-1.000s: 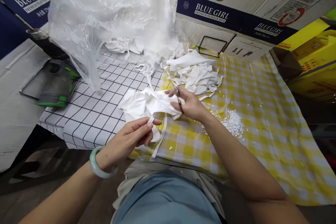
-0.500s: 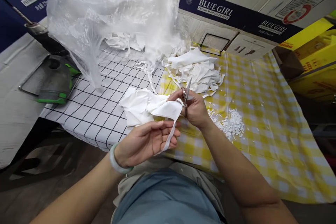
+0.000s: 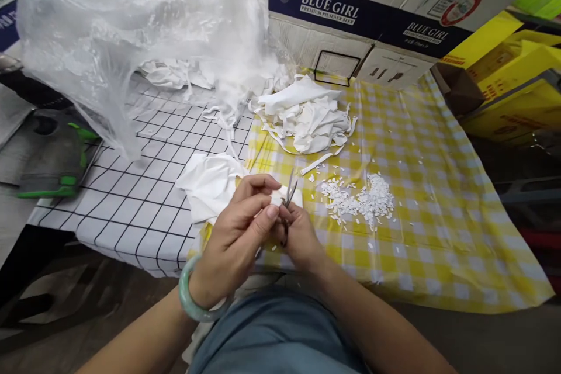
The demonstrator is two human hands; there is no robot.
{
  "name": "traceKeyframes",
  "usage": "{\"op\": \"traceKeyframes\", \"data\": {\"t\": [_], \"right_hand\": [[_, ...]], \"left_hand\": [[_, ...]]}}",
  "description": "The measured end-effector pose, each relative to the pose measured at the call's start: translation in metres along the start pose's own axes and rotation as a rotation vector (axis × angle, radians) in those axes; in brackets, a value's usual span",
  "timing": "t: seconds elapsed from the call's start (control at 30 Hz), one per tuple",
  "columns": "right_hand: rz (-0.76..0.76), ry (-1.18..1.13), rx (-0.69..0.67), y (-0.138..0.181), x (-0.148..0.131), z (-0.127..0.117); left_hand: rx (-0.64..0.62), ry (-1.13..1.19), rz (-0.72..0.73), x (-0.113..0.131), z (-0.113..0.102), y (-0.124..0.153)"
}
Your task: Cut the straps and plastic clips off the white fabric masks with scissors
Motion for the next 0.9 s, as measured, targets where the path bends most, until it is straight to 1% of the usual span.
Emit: {"op": "traceKeyframes", "data": {"t": [0.07, 0.13, 0.2, 0.27, 0.33, 0.4, 0.47, 0.63, 0.77, 0.9], "right_hand": [[0.003, 0.058, -0.067, 0.012, -0.001, -0.01], [-0.086, 0.276, -0.086, 0.023, -0.014, -0.028], [-0.216, 0.608, -0.043, 0.031, -0.031, -0.048], [-0.298, 0.932, -0.034, 0.037, -0.046, -0.063], [-0.307, 1.151, -0.061, 0.04, -0.054, -0.072], [-0.296, 1.267, -0.065, 0.041, -0.056, -0.076], [-0.287, 1.309, -0.057, 0.041, -0.054, -0.079], [-0.262, 1.31, -0.063, 0.042, -0.05, -0.087], [-0.263, 1.294, -0.065, 0.043, -0.052, -0.091], [-0.258, 1.273, -0.057, 0.042, -0.053, -0.092]], "left_hand": [[-0.006, 0.19, -0.141, -0.011, 0.008, -0.007], [-0.01, 0.273, -0.233, -0.023, 0.018, -0.01], [-0.037, 0.254, -0.252, -0.033, 0.027, -0.011], [-0.09, 0.226, -0.251, -0.039, 0.035, -0.01], [-0.127, 0.201, -0.245, -0.043, 0.043, -0.009], [-0.145, 0.176, -0.238, -0.046, 0.049, -0.008], [-0.162, 0.149, -0.238, -0.047, 0.053, -0.009], [-0.222, 0.063, -0.216, -0.046, 0.058, -0.014], [-0.239, -0.031, -0.117, -0.044, 0.06, -0.016], [-0.244, -0.06, -0.049, -0.044, 0.063, -0.018]]}}
Point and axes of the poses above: each hand's wrist, its own y-axis away from the middle knuckle, its own z-axis out of the palm, x = y × z, the point moved 1 cm from there along -y, towards the middle knuckle, and after that the axes turned 5 degrees about -z, right-handed, at the moved point
